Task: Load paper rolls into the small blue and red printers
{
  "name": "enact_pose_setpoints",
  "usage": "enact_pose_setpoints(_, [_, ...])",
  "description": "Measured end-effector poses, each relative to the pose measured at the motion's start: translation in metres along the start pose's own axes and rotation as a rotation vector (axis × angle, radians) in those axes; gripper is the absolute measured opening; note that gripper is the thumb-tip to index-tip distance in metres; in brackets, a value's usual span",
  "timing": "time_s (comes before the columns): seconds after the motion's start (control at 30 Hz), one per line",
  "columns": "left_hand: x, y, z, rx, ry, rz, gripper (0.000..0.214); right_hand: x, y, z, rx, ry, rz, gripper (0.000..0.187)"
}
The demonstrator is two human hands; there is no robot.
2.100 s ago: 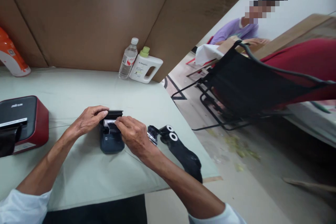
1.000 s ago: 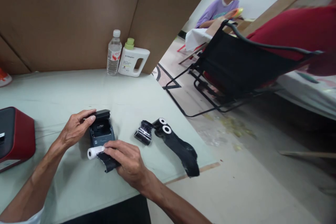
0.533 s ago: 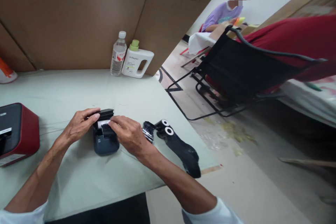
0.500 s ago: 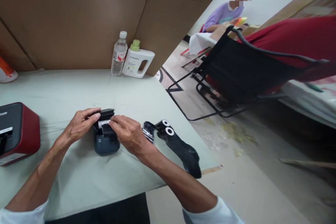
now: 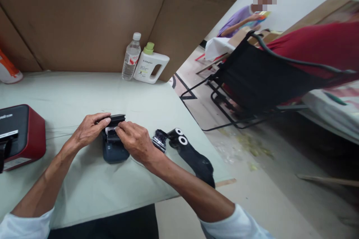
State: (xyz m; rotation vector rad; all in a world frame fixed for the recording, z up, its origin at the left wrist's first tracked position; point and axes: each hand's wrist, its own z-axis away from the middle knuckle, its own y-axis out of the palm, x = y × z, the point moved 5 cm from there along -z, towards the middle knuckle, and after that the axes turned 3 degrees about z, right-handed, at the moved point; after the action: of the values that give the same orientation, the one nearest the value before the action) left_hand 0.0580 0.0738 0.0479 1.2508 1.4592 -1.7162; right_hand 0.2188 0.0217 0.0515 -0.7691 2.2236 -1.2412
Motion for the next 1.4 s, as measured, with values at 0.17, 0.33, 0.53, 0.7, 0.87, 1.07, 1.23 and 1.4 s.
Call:
enact_pose_setpoints(0.17, [-0.002, 0.0, 0.0, -0.001, -0.006, 0.008, 0.069, 0.003, -0.001, -0.001, -0.095, 0.056, 0.029, 0.027])
enact_pose_setpoints(0.33, [-0.005, 0.0, 0.001, -0.011, -0.021, 0.007, 0.068, 0.005, 0.002, -0.001, -0.124, 0.083, 0.022, 0.028])
enact_pose_setpoints(0.53, [-0.003, 0.0, 0.001, -0.016, -0.009, 0.019, 0.069, 0.001, 0.014, 0.006, -0.087, 0.117, -0.039, 0.028])
enact_pose_setpoints(0.7, [-0.002, 0.001, 0.001, -0.01, -0.001, 0.034, 0.071, -0.001, 0.018, 0.01, -0.108, 0.117, -0.042, 0.029])
enact_pose_setpoints(0.87, [-0.002, 0.001, 0.001, -0.013, 0.006, 0.039, 0.071, -0.002, 0.02, 0.007, -0.095, 0.112, -0.012, 0.026])
enact_pose_setpoints(1.07, [-0.002, 0.001, 0.001, -0.022, 0.021, 0.035, 0.07, -0.002, 0.023, 0.008, -0.051, 0.13, -0.028, 0.023])
enact_pose_setpoints(1.23, [-0.002, 0.001, 0.001, -0.013, 0.017, 0.02, 0.069, -0.001, 0.021, 0.01, -0.034, 0.161, -0.06, 0.021])
enact_pose_setpoints(1.4, [-0.002, 0.001, 0.002, -0.001, 0.013, 0.017, 0.068, -0.001, 0.019, 0.011, -0.047, 0.169, -0.086, 0.021])
